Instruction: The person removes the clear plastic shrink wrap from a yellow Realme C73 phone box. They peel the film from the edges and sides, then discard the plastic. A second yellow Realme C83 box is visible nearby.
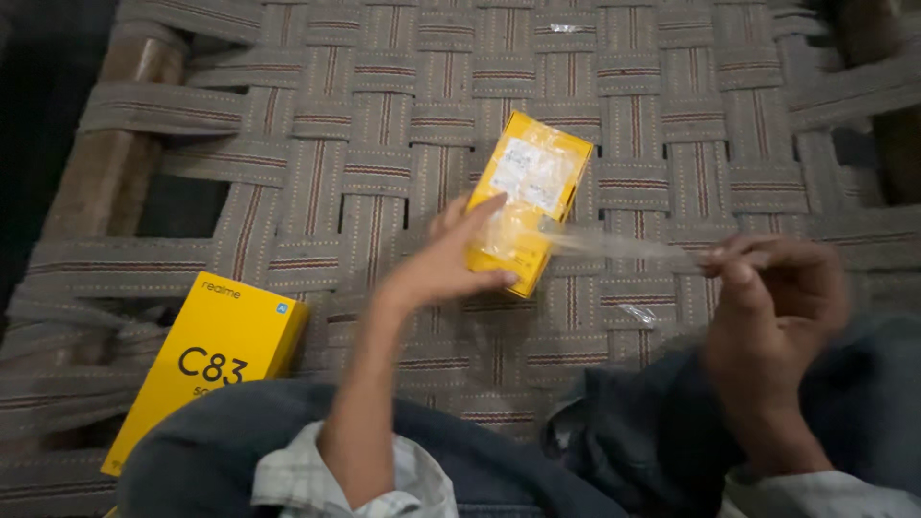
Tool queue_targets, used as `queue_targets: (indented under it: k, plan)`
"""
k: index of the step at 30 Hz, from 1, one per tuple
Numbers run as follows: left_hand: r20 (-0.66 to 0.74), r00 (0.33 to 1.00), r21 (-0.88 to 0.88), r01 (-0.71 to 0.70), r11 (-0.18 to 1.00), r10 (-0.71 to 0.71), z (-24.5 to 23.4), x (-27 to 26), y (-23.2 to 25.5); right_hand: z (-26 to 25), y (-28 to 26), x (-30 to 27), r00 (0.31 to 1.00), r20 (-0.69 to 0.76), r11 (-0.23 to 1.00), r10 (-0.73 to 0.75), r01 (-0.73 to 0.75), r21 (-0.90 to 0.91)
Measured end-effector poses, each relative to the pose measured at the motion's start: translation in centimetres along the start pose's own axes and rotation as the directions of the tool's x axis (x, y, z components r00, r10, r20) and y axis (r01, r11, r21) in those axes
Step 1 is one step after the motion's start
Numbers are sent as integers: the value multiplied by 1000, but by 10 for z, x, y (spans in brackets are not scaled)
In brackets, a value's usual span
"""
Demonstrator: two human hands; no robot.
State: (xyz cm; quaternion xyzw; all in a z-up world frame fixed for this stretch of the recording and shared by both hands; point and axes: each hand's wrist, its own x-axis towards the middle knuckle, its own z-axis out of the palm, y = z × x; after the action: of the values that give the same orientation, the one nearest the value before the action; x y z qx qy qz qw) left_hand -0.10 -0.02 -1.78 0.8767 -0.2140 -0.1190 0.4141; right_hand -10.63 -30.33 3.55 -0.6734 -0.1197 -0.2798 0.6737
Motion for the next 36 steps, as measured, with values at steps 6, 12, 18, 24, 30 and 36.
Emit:
queue_targets:
  k: [6, 12, 18, 24, 30, 36]
  plan:
    - [-506, 855, 202, -11, 979, 114, 15, 2, 36, -1, -6, 3, 991, 39, 970, -127, 132, -203]
    - [-539, 836, 298, 70, 952, 108, 13, -5, 54, -16, 0, 26, 986, -148, 993, -73, 58, -106]
    - [-717, 686, 43, 219, 975, -123, 6, -2, 45, -52, 18, 41, 942, -269, 928, 201, -271, -256]
    - [-796, 598, 53, 227, 973, -96, -5, -6, 34, -51, 45, 34, 905, -123, 848, 407, -425, -316]
    - [-794, 535, -161, 270, 949, -287, -21, -5, 19, 24, 52, 3, 868, 444, 759, 225, 130, -638]
    - [-658, 508, -638, 15, 770, -556, -21, 3, -12, 66, 37, -12, 773, 634, 627, 7, 491, -605]
